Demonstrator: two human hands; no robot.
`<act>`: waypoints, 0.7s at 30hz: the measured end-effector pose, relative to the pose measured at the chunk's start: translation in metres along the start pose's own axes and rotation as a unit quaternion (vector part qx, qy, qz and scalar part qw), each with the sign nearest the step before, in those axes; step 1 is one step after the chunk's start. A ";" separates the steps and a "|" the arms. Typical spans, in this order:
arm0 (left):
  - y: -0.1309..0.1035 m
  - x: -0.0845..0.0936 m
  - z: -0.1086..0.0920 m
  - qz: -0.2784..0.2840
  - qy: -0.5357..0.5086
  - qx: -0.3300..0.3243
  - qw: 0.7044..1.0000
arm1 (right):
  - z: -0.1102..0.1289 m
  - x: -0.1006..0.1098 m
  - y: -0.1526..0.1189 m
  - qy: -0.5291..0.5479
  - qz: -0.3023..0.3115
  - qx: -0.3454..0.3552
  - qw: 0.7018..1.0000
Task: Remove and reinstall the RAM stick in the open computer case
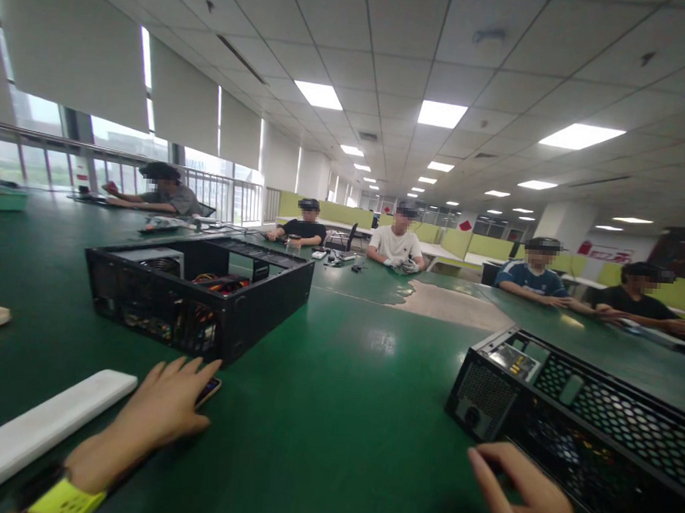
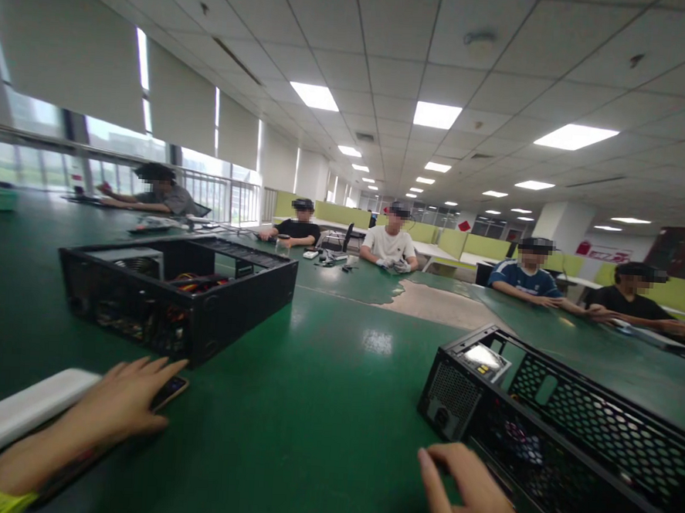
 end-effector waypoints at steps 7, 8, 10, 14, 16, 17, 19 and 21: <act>-0.036 0.092 -0.261 -0.144 0.107 -0.481 0.858 | -0.107 0.087 0.047 -0.325 0.096 -0.198 0.920; -0.042 0.100 -0.283 -0.157 0.107 -0.515 0.836 | -0.116 0.088 0.045 -0.307 0.126 -0.238 0.913; -0.054 0.113 -0.313 -0.170 0.108 -0.569 0.797 | -0.119 0.087 0.041 -0.283 0.145 -0.275 0.907; -0.070 0.135 -0.335 -0.173 0.107 -0.613 0.763 | -0.109 0.090 0.040 -0.283 0.120 -0.298 0.904; -0.074 0.145 -0.339 -0.173 0.100 -0.622 0.757 | -0.103 0.090 0.041 -0.273 0.125 -0.294 0.907; -0.076 0.149 -0.341 -0.174 0.098 -0.627 0.753 | -0.099 0.089 0.040 -0.267 0.128 -0.287 0.911; -0.079 0.158 -0.344 -0.182 0.096 -0.639 0.741 | -0.089 0.087 0.038 -0.258 0.130 -0.271 0.918; -0.078 0.170 -0.347 -0.204 0.089 -0.647 0.730 | -0.073 0.081 0.031 -0.250 0.138 -0.256 0.924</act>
Point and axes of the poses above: each hand's wrist, its own y-axis towards the middle knuckle, its own x-axis out of the back of the hand, z = x × y, the point moved 8 cm from there along y, towards the middle knuckle, and after that the axes turned 8 degrees about y, right-handed, at the moved point
